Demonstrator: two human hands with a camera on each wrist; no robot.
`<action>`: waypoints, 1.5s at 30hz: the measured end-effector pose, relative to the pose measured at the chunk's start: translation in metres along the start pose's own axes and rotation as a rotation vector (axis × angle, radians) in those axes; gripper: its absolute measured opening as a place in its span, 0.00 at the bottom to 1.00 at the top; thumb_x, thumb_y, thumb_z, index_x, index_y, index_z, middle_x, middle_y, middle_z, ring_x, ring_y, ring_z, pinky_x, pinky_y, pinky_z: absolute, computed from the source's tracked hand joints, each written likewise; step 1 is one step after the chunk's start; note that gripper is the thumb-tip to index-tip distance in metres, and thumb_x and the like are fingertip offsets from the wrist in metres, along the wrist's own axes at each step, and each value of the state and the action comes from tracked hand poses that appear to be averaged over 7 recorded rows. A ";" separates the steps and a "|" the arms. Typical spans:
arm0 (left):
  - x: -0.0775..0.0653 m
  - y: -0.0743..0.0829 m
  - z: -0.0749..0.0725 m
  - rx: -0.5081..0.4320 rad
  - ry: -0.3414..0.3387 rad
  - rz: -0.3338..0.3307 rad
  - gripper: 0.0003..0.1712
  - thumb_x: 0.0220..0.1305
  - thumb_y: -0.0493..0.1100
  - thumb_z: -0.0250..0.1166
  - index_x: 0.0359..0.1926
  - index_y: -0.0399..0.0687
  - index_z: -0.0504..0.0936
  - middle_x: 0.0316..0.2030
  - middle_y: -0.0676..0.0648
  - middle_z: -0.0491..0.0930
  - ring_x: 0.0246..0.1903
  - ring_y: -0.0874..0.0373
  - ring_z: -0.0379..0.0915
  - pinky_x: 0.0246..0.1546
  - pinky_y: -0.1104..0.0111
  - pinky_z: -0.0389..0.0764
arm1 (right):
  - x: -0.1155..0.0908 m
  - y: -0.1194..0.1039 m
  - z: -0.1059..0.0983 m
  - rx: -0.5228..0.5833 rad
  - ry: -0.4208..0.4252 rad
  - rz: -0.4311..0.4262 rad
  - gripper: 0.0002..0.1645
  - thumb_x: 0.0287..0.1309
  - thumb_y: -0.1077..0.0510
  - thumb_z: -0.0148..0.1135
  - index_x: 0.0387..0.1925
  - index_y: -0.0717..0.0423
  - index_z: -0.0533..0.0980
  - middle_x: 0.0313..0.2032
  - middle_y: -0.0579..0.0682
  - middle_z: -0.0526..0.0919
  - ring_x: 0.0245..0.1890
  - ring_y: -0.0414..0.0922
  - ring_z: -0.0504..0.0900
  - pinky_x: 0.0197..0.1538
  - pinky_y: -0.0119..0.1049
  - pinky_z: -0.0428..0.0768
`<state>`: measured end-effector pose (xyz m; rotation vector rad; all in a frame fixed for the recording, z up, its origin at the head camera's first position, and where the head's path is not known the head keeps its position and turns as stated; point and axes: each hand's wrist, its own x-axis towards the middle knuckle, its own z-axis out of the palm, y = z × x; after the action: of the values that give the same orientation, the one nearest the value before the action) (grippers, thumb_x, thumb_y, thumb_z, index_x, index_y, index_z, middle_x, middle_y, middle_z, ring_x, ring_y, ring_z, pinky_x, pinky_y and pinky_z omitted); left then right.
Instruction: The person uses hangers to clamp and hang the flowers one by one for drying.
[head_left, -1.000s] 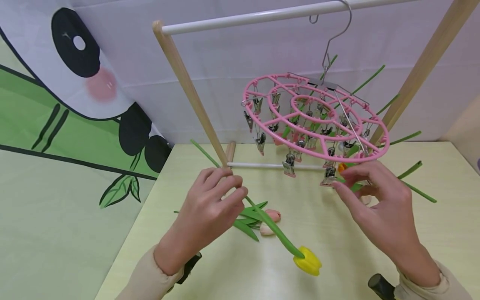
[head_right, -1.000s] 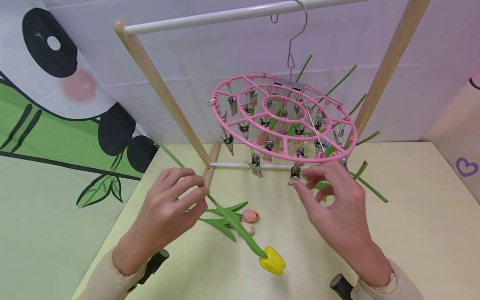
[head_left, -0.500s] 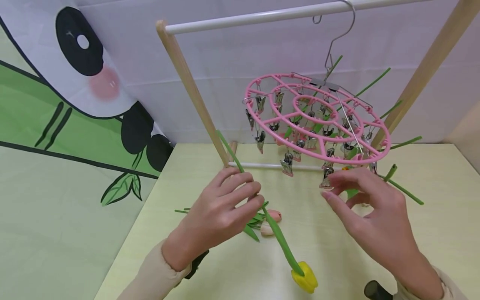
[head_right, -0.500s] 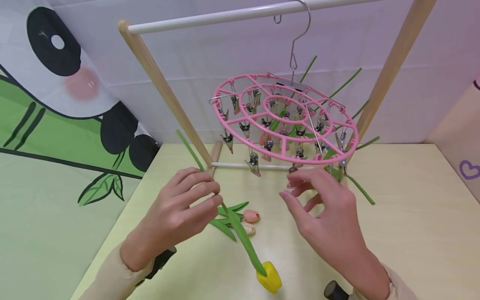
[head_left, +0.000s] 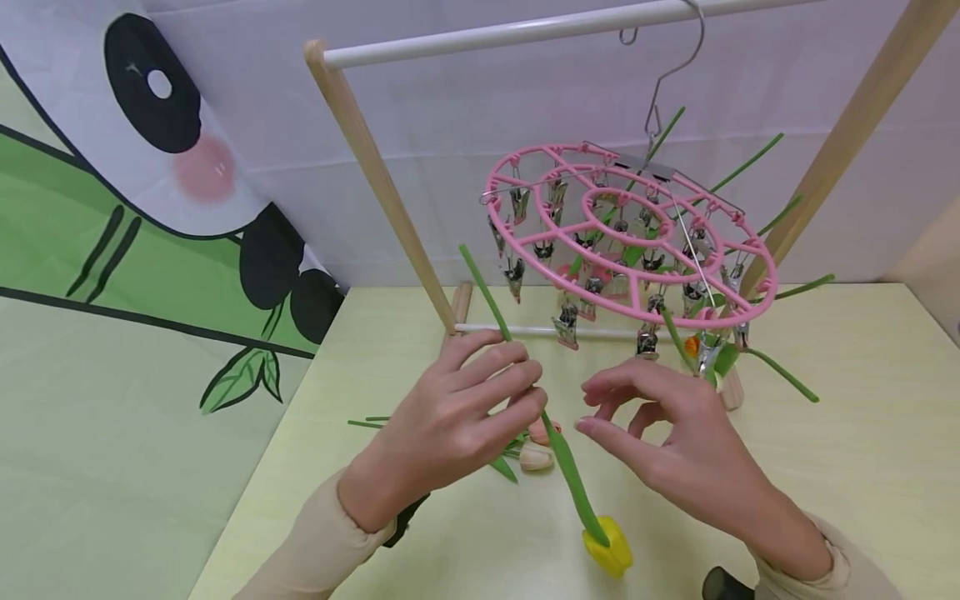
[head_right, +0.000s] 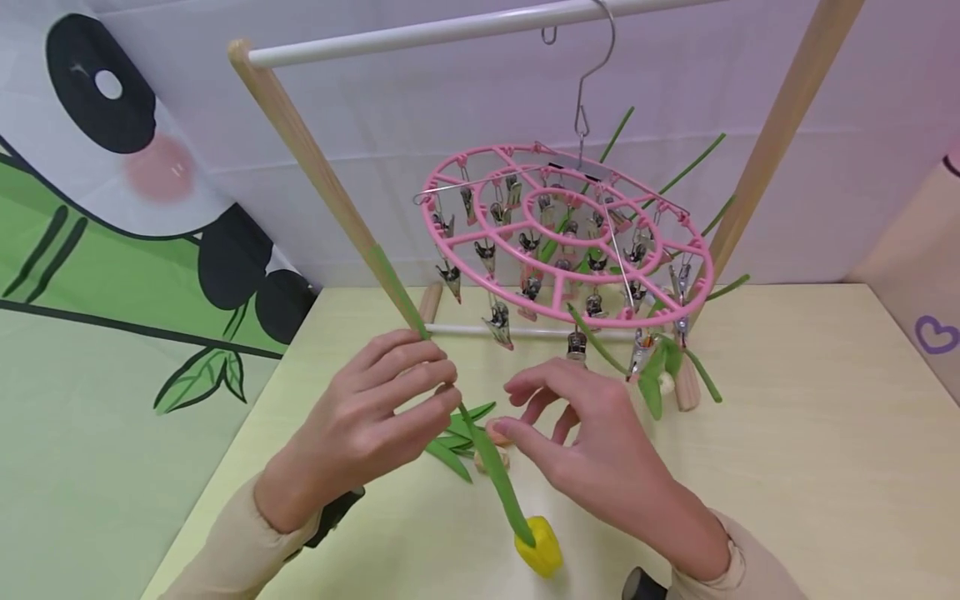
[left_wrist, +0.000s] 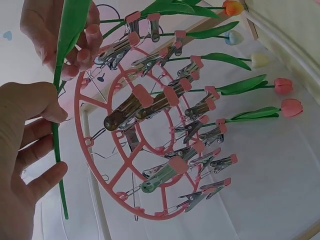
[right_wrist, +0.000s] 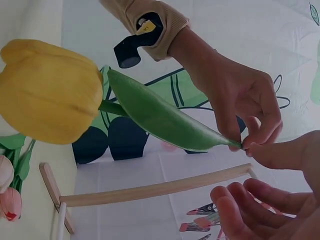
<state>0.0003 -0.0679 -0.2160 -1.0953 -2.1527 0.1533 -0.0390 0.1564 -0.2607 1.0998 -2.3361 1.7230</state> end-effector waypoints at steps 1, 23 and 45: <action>0.001 0.000 0.000 0.003 0.000 0.004 0.03 0.59 0.40 0.67 0.31 0.46 0.83 0.34 0.49 0.82 0.41 0.54 0.76 0.52 0.62 0.76 | 0.001 0.001 0.002 0.019 -0.013 0.007 0.15 0.50 0.61 0.71 0.40 0.45 0.79 0.33 0.36 0.80 0.31 0.36 0.78 0.27 0.30 0.80; -0.002 0.002 0.015 -0.157 0.338 0.058 0.04 0.62 0.38 0.63 0.32 0.42 0.81 0.34 0.44 0.81 0.36 0.51 0.76 0.45 0.58 0.80 | 0.004 0.013 0.021 0.144 -0.086 -0.063 0.09 0.54 0.62 0.67 0.35 0.45 0.80 0.30 0.37 0.81 0.29 0.37 0.77 0.26 0.31 0.80; -0.010 0.036 0.040 -1.030 0.462 -0.629 0.14 0.53 0.25 0.65 0.41 0.33 0.73 0.35 0.40 0.76 0.35 0.52 0.76 0.34 0.61 0.84 | 0.005 0.020 0.032 0.087 0.067 -0.219 0.15 0.45 0.69 0.72 0.33 0.50 0.80 0.29 0.39 0.80 0.28 0.35 0.74 0.25 0.26 0.77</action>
<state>0.0025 -0.0445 -0.2655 -0.7429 -1.9922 -1.4690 -0.0416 0.1294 -0.2871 1.2375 -2.0331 1.7654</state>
